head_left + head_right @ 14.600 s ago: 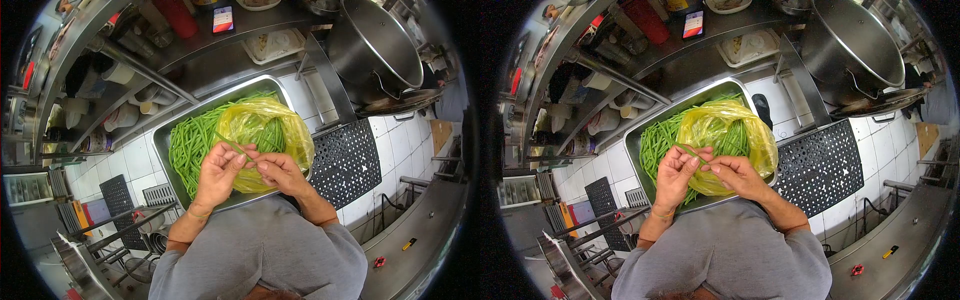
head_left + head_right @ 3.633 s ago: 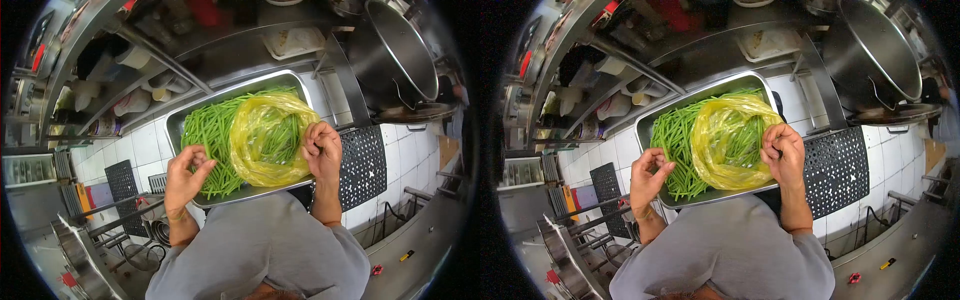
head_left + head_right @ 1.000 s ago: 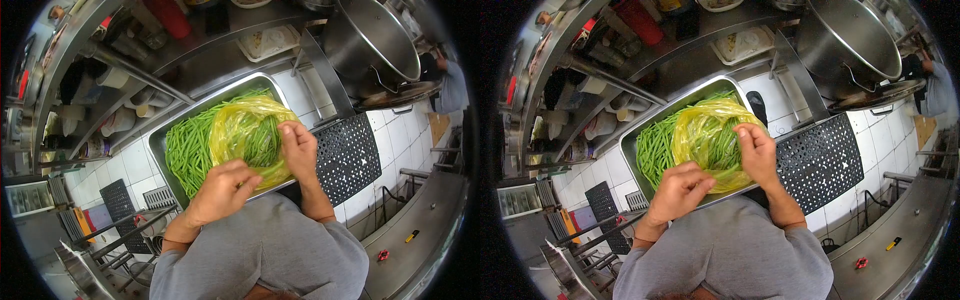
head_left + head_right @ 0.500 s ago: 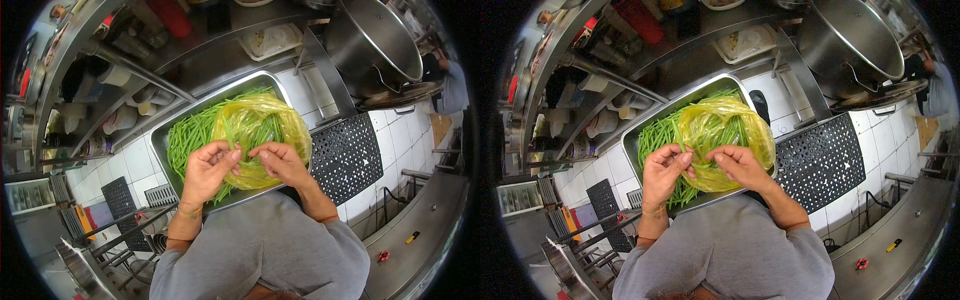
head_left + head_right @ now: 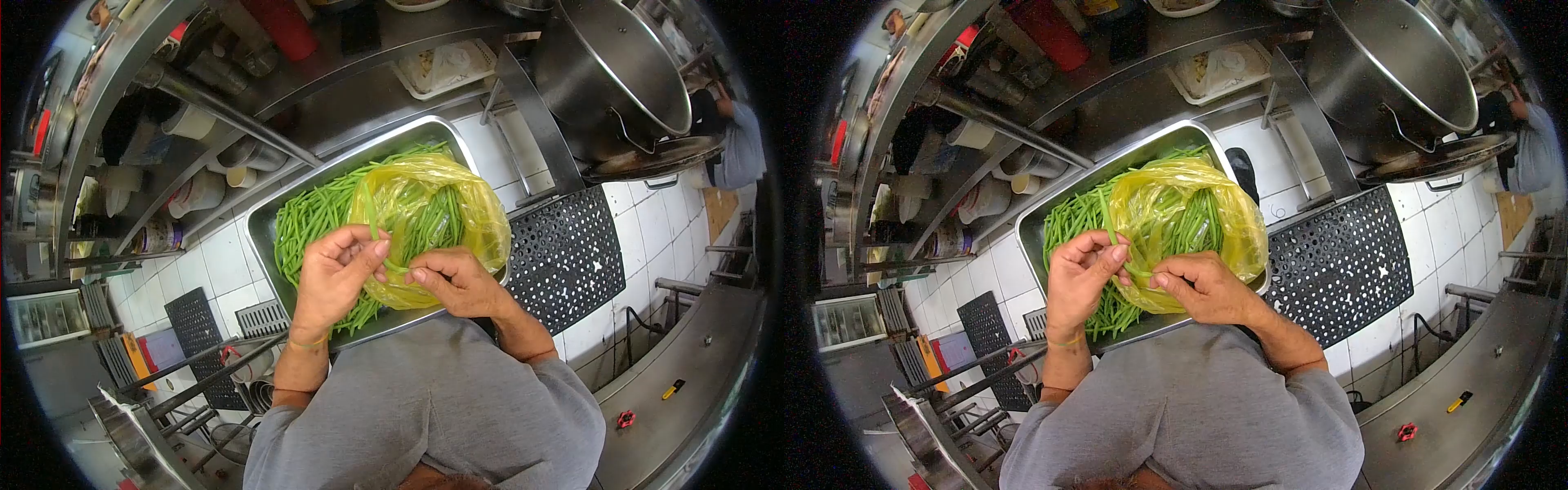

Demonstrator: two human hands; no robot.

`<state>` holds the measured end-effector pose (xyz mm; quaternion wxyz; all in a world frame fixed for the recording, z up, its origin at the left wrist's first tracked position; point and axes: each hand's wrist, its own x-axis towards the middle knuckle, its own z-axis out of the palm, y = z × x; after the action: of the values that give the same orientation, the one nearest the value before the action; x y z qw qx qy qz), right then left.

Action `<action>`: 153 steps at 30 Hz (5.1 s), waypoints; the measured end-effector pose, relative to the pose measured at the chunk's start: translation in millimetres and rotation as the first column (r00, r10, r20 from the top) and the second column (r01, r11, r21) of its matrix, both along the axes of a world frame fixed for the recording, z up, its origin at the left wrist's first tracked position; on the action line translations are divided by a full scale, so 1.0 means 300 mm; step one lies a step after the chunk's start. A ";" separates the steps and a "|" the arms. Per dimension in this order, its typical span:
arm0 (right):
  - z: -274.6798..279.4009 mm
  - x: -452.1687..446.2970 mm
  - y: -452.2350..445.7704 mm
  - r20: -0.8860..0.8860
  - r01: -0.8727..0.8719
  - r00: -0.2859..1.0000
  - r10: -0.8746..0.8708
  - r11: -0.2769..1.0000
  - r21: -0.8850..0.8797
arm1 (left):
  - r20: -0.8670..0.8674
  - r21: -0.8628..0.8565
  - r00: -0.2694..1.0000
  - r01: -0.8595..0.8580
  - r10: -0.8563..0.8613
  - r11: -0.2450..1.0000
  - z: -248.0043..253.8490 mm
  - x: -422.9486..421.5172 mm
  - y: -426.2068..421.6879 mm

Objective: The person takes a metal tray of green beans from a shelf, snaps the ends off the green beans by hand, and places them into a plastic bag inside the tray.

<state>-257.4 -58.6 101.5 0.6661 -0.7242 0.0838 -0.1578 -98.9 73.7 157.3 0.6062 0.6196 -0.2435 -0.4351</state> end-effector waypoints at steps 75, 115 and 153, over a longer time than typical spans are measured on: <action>-0.061 -0.029 -0.022 -0.044 0.534 0.836 -0.547 0.829 -0.167 | 0.611 0.314 0.632 0.359 -0.476 0.879 -0.021 0.103 0.085; -0.046 -0.026 -0.107 0.041 0.515 0.856 -0.515 0.857 0.023 | 0.839 0.259 0.368 0.378 -0.401 0.889 0.007 -0.001 -0.120; -0.040 0.041 -0.037 0.011 0.384 0.903 -0.429 0.820 0.425 | 0.741 0.041 0.641 0.254 -0.200 0.966 -0.017 -0.044 -0.122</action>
<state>-245.2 -69.6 89.4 0.7583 -0.5226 0.2323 -0.3129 -112.1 37.2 152.2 0.4162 0.6861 -0.5580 -0.2111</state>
